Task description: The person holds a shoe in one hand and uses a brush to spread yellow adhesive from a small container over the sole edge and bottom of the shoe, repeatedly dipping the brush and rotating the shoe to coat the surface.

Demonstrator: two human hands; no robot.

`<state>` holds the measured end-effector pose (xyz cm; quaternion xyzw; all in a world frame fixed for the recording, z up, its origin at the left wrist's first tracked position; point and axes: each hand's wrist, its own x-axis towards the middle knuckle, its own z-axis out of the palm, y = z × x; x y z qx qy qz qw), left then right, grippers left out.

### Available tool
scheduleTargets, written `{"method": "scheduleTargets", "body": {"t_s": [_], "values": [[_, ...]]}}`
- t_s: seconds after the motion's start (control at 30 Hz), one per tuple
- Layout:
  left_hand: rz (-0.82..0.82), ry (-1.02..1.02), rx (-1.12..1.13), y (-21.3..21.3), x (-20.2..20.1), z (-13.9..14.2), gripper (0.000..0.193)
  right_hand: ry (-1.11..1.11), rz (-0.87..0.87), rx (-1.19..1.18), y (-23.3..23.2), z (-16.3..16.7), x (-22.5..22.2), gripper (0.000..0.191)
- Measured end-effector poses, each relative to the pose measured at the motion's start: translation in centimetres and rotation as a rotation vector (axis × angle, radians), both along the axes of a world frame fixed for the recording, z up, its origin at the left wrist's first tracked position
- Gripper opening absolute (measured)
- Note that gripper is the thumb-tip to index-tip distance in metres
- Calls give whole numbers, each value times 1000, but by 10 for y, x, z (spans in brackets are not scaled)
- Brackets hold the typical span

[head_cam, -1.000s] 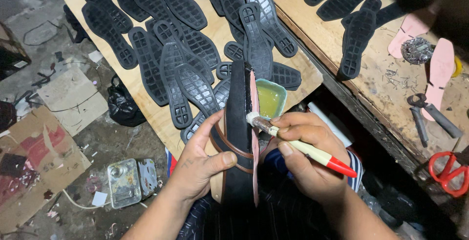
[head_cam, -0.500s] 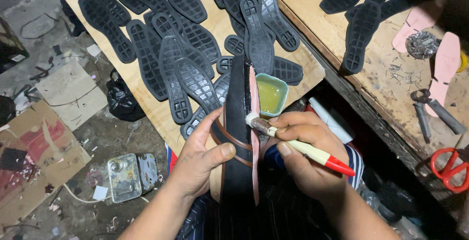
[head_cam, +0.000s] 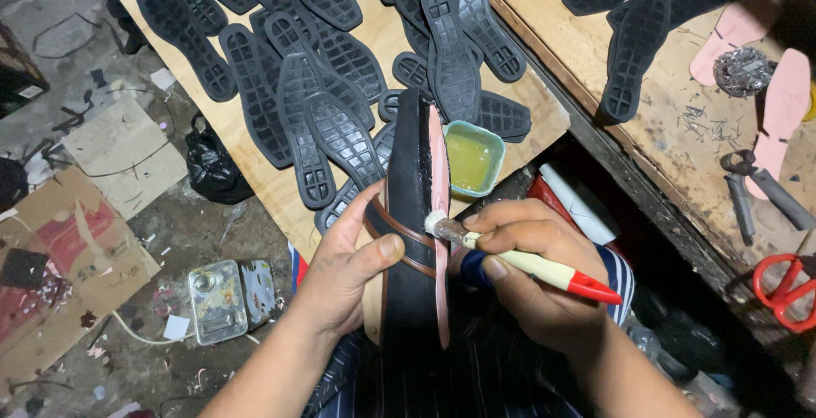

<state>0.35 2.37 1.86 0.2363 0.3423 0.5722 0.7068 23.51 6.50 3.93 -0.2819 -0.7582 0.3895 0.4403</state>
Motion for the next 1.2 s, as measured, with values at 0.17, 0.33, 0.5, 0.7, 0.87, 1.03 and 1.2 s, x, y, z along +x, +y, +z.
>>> {"method": "scheduleTargets", "body": {"t_s": [0.17, 0.33, 0.5, 0.7, 0.87, 1.03, 1.2], "values": [[0, 33, 6, 1, -1, -1, 88, 61, -54, 27, 1, 0, -2, 17], [-7, 57, 14, 0, 1, -1, 87, 35, -49, 49, 3, 1, -2, 16], [-5, 9, 21, 1, 1, 0, 87, 5, -3, 2, 0, 2, 0, 15], [0, 12, 6, 1, 0, -1, 86, 36, 20, -3, -1, -1, 2, 14], [0, 38, -9, 1, -1, -3, 89, 96, 34, -96, -5, -5, 2, 14], [-21, -21, 2, 1, -5, -6, 94, 470, 54, -353, 4, -19, -6, 16], [-95, -127, 7, 1, -9, -6, 103, 598, -64, -347, 19, -23, -8, 18]]}}
